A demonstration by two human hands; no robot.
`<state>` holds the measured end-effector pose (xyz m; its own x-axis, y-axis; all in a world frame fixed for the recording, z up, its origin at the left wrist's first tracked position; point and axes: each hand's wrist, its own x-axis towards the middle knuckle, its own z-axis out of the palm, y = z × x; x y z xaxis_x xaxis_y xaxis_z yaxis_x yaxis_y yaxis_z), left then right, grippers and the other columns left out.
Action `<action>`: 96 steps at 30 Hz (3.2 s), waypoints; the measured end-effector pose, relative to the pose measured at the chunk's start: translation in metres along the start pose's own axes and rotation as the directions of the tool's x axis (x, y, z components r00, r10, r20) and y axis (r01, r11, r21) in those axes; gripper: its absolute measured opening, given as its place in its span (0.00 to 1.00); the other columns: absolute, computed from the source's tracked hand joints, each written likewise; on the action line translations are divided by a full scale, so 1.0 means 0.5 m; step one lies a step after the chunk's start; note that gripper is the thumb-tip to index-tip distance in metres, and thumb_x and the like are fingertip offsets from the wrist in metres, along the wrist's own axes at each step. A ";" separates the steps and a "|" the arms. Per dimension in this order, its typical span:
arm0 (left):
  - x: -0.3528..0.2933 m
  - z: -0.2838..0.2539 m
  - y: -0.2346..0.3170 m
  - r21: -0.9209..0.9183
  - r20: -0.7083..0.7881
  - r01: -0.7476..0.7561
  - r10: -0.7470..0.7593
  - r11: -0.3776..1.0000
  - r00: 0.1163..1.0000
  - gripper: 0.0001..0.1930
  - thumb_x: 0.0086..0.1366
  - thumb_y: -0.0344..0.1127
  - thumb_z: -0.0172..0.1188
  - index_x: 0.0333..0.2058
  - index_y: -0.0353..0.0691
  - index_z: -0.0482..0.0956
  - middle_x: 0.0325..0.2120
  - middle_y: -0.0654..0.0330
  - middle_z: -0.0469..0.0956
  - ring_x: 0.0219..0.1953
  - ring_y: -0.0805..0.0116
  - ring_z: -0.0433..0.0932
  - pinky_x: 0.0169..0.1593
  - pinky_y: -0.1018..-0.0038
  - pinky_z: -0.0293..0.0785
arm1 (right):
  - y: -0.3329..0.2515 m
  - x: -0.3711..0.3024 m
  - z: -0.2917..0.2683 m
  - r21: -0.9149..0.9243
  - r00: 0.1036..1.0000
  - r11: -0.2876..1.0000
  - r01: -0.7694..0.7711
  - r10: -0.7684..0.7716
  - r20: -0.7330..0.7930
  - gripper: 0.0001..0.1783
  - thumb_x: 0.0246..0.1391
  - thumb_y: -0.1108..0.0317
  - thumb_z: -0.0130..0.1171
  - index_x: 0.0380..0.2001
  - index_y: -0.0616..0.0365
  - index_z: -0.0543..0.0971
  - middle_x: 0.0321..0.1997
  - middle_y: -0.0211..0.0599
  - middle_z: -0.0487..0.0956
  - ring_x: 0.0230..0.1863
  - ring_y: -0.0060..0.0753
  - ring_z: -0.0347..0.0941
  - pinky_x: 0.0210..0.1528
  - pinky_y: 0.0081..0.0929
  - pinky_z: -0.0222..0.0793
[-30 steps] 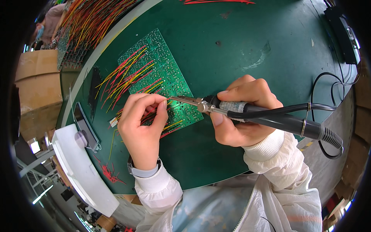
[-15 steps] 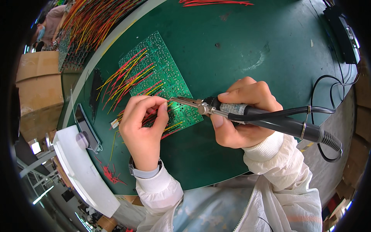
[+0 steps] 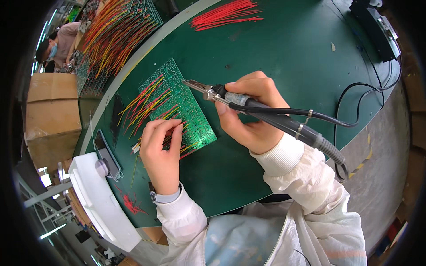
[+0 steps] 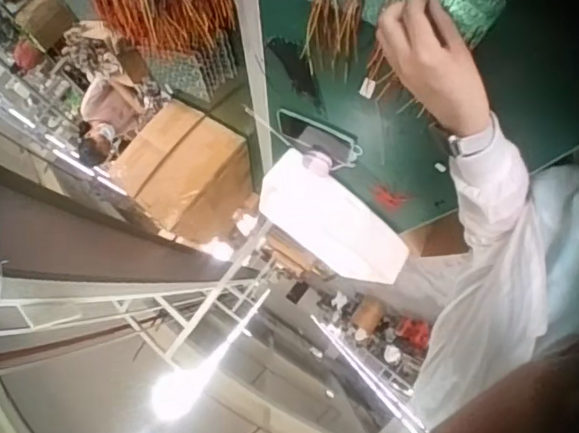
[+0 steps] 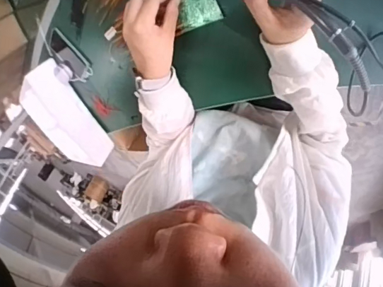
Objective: The person retrieves wires and solders them onto circuit boards using a soldering iron.
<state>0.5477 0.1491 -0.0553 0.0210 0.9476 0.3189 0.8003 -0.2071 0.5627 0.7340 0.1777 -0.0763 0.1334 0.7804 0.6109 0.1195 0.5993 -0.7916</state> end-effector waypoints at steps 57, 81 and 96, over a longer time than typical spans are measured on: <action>-0.066 -0.006 0.019 -0.108 0.024 -0.008 0.011 0.994 1.000 0.09 0.51 0.17 0.59 0.31 0.34 0.73 0.28 0.58 0.71 0.28 0.65 0.72 0.30 0.73 0.70 | -0.030 -0.035 -0.032 -0.103 0.988 0.983 -0.152 0.151 -0.020 0.16 0.43 0.79 0.63 0.37 0.65 0.71 0.29 0.36 0.76 0.27 0.19 0.71 0.30 0.16 0.69; -0.065 0.018 -0.020 -0.216 -0.050 -0.032 0.022 0.976 0.998 0.13 0.42 0.18 0.66 0.28 0.38 0.79 0.25 0.62 0.71 0.26 0.67 0.70 0.26 0.73 0.66 | -0.045 -0.092 -0.058 -0.021 0.987 0.994 -0.110 0.111 0.118 0.18 0.38 0.70 0.65 0.31 0.66 0.68 0.22 0.40 0.71 0.20 0.24 0.66 0.23 0.18 0.63; -0.064 0.017 -0.016 -0.206 -0.019 -0.019 0.016 0.978 1.000 0.10 0.46 0.17 0.64 0.29 0.35 0.78 0.25 0.62 0.72 0.26 0.70 0.72 0.29 0.77 0.68 | -0.043 -0.094 -0.059 -0.031 0.981 0.992 -0.126 0.129 0.144 0.19 0.37 0.70 0.66 0.31 0.66 0.69 0.23 0.41 0.72 0.21 0.24 0.67 0.23 0.18 0.64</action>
<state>0.5458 0.1225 -0.0764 0.0218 0.9393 0.3424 0.6593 -0.2710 0.7014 0.7544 0.1229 -0.0874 0.0051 0.8689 0.4950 0.1322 0.4901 -0.8616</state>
